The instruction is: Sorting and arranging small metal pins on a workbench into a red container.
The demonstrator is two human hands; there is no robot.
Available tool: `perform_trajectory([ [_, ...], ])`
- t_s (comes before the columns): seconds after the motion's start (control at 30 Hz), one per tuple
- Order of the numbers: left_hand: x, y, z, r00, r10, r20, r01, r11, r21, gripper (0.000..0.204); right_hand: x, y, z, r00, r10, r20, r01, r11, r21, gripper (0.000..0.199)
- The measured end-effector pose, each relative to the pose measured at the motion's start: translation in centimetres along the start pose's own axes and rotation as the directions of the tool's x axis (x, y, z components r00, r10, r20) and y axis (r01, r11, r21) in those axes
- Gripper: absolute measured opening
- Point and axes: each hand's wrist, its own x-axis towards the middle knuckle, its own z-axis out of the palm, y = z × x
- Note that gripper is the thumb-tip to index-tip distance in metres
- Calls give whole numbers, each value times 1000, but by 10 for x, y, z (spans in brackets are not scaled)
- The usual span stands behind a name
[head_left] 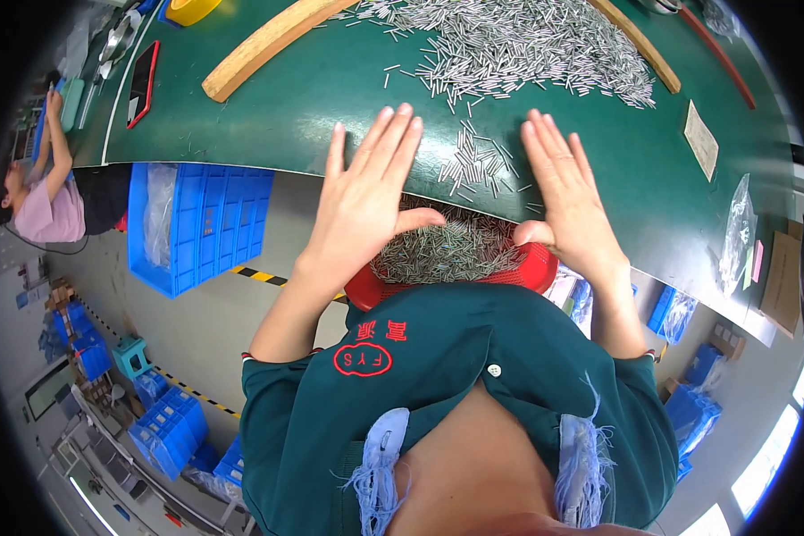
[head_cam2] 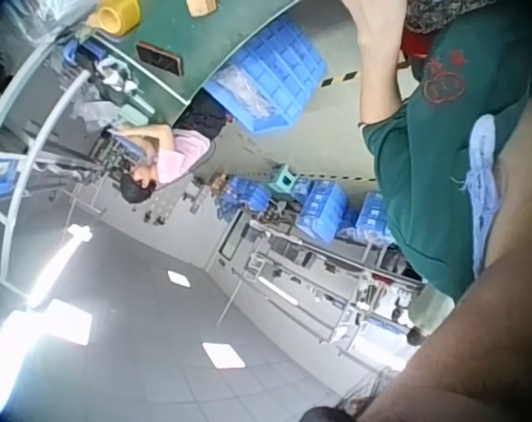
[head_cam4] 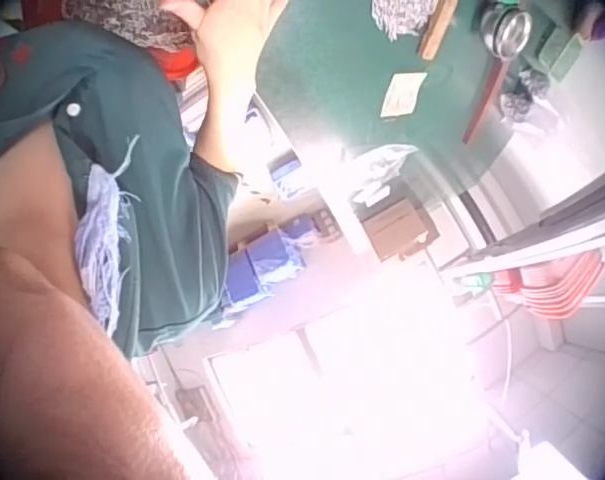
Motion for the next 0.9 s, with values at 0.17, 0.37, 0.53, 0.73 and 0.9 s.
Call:
perform_trajectory([
  [0.17,-12,2,3,1000,-19,3,19,999,45,106,-27,5,6,995,103,20,-97,980,-175,120],
  [0.37,-10,23,6,999,24,36,-22,999,-44,107,-16,-35,20,997,-14,72,27,984,-178,120],
  [0.53,0,24,4,1000,24,-6,-24,1000,2,105,7,-23,19,1000,-20,17,23,984,-178,117],
  [0.73,-11,24,-3,993,85,77,-79,994,-76,103,4,-33,15,988,-109,113,116,992,-57,116],
  [0.9,-4,11,-3,1000,16,3,-16,1000,-24,104,25,-26,20,992,-116,55,121,988,-92,115],
])
